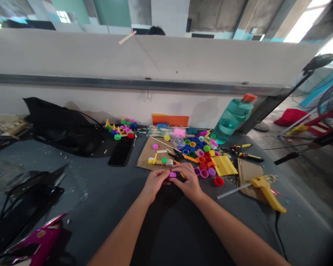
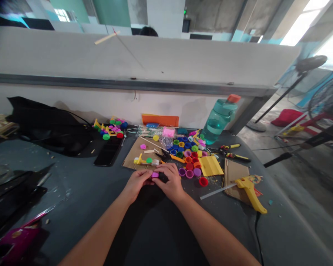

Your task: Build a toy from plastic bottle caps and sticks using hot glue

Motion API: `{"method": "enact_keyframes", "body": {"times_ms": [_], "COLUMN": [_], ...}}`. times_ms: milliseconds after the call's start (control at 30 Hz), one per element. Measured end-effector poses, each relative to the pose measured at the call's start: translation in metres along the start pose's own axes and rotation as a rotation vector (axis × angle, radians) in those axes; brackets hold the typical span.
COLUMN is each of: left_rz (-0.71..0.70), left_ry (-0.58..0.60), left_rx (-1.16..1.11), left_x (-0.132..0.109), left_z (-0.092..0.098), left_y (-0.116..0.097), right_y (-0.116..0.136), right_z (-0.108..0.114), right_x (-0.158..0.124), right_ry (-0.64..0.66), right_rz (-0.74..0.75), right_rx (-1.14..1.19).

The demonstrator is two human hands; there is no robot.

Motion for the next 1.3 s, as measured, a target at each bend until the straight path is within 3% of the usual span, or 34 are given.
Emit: {"method": "enact_keyframes", "body": {"times_ms": [367, 1300], "left_rz": [-0.013, 0.006], "left_ry": [0.002, 0.010], "left_rx": [0.089, 0.014], "left_x": [-0.0037, -0.0017], "left_z": [-0.0041, -0.0012], "left_y": [-0.0030, -0.0002], "right_y": [-0.0014, -0.0042], "right_z": [0.0008, 0.0012], "right_x": [-0.0005, -0.0007], "right_ry": [-0.013, -0.020], "right_rz": [0.008, -0.018], "right_rx": [-0.014, 0.007]}}
Point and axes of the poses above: each hand's wrist, its own x-axis towards the middle knuckle, its own z-axis out of the back of the hand, y = z × x, the point moved 9 cm from there along x, towards the middle knuckle, and after that the axes turned 15 degrees about z, right-handed, at the moved point
